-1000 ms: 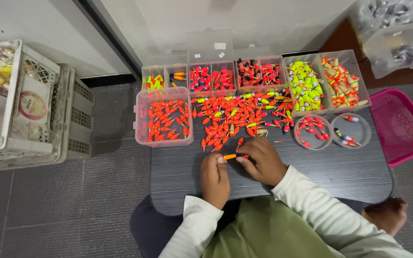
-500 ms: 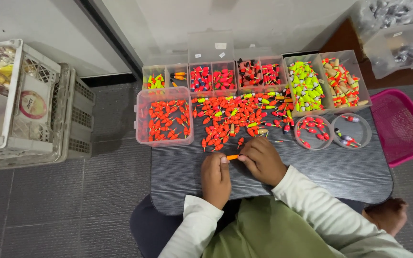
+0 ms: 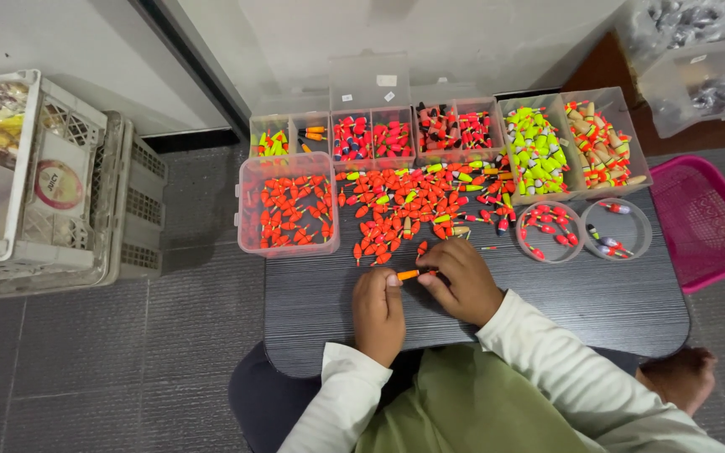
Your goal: The person sits on the floor and assembles small, colorful fishing floats by hand. They pick up individual float components from a pile on a low table and fit them together, then place the completed items into a nearby container.
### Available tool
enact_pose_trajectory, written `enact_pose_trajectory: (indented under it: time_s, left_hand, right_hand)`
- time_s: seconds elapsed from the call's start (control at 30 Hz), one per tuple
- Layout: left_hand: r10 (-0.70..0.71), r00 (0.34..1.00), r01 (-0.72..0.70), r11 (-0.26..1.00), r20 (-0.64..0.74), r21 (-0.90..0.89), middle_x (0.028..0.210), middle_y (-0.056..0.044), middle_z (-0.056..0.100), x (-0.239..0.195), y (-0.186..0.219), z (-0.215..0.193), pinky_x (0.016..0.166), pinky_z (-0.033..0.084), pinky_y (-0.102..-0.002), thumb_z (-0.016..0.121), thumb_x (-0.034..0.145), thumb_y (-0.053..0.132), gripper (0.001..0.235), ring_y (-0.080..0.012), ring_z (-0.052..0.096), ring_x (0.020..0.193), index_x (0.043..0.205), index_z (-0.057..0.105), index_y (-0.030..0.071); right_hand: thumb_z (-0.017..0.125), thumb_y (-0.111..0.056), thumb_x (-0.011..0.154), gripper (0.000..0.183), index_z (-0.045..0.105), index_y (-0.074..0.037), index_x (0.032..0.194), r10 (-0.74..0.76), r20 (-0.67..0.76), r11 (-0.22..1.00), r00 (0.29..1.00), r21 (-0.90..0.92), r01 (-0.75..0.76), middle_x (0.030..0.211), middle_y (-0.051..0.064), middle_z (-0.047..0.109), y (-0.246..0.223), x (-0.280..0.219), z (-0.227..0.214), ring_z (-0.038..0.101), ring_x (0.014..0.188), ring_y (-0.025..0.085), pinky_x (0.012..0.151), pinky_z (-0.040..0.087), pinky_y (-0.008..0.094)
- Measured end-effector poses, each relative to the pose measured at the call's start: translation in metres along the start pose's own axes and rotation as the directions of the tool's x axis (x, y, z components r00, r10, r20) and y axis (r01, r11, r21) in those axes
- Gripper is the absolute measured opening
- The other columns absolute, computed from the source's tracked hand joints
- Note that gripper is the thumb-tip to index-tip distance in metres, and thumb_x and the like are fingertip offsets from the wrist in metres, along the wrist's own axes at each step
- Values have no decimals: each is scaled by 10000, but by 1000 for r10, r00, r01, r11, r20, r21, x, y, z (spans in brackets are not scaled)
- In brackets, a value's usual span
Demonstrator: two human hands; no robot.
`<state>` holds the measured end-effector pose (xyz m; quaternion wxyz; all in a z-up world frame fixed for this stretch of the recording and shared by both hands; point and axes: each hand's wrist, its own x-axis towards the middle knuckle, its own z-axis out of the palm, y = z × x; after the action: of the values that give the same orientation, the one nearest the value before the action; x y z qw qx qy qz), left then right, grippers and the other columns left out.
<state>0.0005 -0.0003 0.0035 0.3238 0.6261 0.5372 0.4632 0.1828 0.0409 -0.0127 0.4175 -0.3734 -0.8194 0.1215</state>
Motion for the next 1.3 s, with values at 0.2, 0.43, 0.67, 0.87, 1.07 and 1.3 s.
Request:
enact_pose_trajectory:
  time_s: [0.2,0.43,0.67,0.87,1.07,1.3]
  left_hand:
    - [-57,998,56,997,-14,-54,790,-94,523,-2,-3,0,759,464,-430,387,1079,195,257,-315,575,772,916,553,85]
    - [-7,998,5,999,-61,-34,754,-104,519,-3,-5,2,743,473,-434,426,1069,179,242,-345,580,740,890,556,82]
    - [-20,998,17,998,-53,-53,750,-93,523,-1,-1,0,741,481,-425,416,1069,186,256,-325,581,734,885,560,83]
    - [-50,998,48,997,-33,-54,759,-91,524,-1,1,-1,747,477,-425,392,1078,208,276,-317,584,745,896,558,84]
    - [-33,999,33,999,-21,-26,747,-95,523,0,0,-1,739,480,-431,409,1072,197,264,-322,582,740,893,562,78]
    - [-30,999,29,999,-32,-13,748,-100,531,-1,-3,2,740,480,-433,411,1069,178,253,-332,585,746,898,567,75]
  right_hand:
    - [599,-236,995,183,705,-98,1052,-4,30,999,1000,-32,5,880,105,624,-2,0,1,635,818,326,743,503,440]
    - [563,-349,1009,286,689,-105,1085,9,26,1000,1000,23,-10,918,105,653,-1,0,2,645,854,337,766,502,456]
    - [592,-274,1007,214,688,-82,998,-22,39,1000,999,-21,23,884,107,636,2,-2,4,636,826,338,746,499,460]
    - [611,-313,988,235,689,-108,1074,-14,3,1000,1000,-23,14,909,90,631,-4,2,1,624,830,321,749,495,448]
    - [585,-275,1012,210,682,-95,965,-18,33,998,999,-55,20,867,94,619,4,-3,4,620,809,327,729,491,451]
    - [612,-263,988,177,692,-110,1026,-22,18,998,1000,-50,23,887,81,645,0,2,2,638,824,314,737,495,439]
